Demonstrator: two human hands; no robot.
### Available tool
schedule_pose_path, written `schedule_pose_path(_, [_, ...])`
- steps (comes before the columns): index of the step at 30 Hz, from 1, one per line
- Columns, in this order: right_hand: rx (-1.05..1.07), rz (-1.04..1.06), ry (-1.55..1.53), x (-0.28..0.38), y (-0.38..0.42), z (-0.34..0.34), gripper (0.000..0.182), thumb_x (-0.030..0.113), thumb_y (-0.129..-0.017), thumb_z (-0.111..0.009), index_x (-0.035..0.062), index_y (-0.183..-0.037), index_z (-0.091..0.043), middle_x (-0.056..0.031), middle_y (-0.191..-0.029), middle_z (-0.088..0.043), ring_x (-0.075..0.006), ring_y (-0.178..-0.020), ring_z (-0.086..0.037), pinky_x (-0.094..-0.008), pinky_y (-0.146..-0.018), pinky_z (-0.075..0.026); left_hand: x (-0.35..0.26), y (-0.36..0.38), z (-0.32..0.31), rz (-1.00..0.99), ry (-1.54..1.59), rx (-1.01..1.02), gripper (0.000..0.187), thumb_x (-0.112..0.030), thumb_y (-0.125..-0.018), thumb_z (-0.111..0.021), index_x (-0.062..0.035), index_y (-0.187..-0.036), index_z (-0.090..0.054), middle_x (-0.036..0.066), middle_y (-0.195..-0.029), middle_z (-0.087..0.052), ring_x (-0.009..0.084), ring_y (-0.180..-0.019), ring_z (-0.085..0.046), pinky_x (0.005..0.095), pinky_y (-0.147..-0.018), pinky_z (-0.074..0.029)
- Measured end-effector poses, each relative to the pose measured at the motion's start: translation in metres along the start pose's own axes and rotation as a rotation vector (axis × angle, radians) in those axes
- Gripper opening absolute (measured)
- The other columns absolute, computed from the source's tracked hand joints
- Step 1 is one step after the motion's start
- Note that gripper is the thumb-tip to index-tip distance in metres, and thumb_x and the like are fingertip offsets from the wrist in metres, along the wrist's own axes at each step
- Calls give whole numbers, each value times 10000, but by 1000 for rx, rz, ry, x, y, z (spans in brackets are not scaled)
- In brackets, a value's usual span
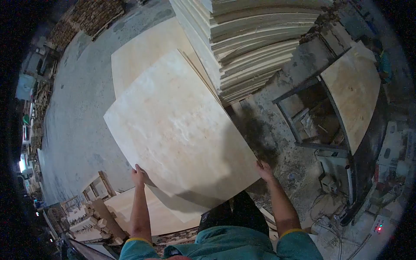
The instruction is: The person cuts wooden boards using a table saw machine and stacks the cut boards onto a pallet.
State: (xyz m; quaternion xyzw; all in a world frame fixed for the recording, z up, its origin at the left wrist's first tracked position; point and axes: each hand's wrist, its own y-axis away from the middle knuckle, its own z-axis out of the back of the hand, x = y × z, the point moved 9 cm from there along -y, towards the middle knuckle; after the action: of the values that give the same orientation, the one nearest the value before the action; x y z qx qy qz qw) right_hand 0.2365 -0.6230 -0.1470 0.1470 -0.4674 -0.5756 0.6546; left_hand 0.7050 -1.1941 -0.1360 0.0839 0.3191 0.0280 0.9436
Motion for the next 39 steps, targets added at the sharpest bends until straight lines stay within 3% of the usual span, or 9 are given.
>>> schedule_pose_path(8, [41, 260, -386, -56, -44, -29, 453, 367, -1014, -481, 12, -1285, -560, -138, -1220, -629, -229, -1132, -587, -340, -952, -452, -6, 7, -1, 16, 151, 76, 421, -410, -979, -566, 0, -901, -626, 67, -833, -645, 161, -798, -581, 325, -735, -469])
schedule_pose_path(11, [101, 123, -237, -26, -24, -18, 425, 339, -1015, -500, -2, -1259, -569, -90, -1174, -645, -178, -1095, -577, -326, -938, -452, 67, 3, -39, 257, 378, 313, 758, -645, -967, -385, -9, -1367, -485, 126, -1332, -561, 288, -1219, -515, 391, -1018, -406])
schedule_pose_path(14, [87, 172, -374, -10, -19, -12, 421, 334, -1015, -513, 4, -1271, -564, -84, -1150, -644, -155, -1084, -559, -324, -949, -445, 45, 24, -60, 343, 749, 394, 845, -679, -964, -312, 1, -1465, -356, 126, -1470, -432, 261, -1337, -406, 361, -1114, -302])
schedule_pose_path(18, [471, -203, -522, -59, -80, -43, 678, 582, -998, -376, 45, -1397, -486, -126, -1329, -563, -237, -1250, -490, -380, -1063, -352, 24, 29, -60, 286, 806, 487, 904, -719, -942, -288, 5, -1484, -304, 124, -1510, -386, 287, -1362, -381, 379, -1139, -278])
schedule_pose_path(22, [3, 195, -313, 121, -91, 24, 887, 717, -930, -341, -7, -1438, -405, -131, -1483, -431, -239, -1353, -408, -380, -1093, -341, 10, 39, -59, 294, 879, 525, 906, -725, -936, -292, -15, -1497, -277, 132, -1514, -375, 303, -1366, -374, 396, -1137, -292])
schedule_pose_path(25, [184, 282, -340, 182, -138, -12, 965, 722, -863, -482, 12, -1494, -312, -137, -1536, -351, -265, -1414, -319, -394, -1130, -290, 5, 44, -58, 325, 949, 603, 896, -724, -937, -283, -28, -1500, -273, 137, -1515, -371, 312, -1367, -373, 416, -1128, -315])
schedule_pose_path(30, [256, 348, -216, 189, -121, -14, 1041, 693, -796, -611, 17, -1510, -271, -173, -1569, -270, -282, -1452, -247, -410, -1164, -232, 14, 69, -34, 325, 844, 618, 892, -725, -937, -278, -29, -1497, -276, 149, -1510, -375, 328, -1356, -390, 437, -1111, -347])
schedule_pose_path(35, [173, -48, -98, 99, -31, -21, 1182, 764, -705, -648, -13, -1505, -255, -235, -1562, -238, -344, -1465, -187, -414, -1184, -183, 52, 140, 1, 369, 951, 765, 898, -725, -933, -279, -41, -1513, -237, 157, -1515, -364, 344, -1364, -385, 454, -1110, -361])
schedule_pose_path(39, [173, 48, -138, 61, 23, -18, 1072, 729, -735, -663, -39, -1434, -394, -253, -1490, -369, -341, -1400, -335, -389, -1139, -294, 95, 194, 21, 414, 1071, 818, 858, -716, -943, -256, -97, -1535, -199, 143, -1562, -282, 353, -1396, -330, 461, -1128, -333])
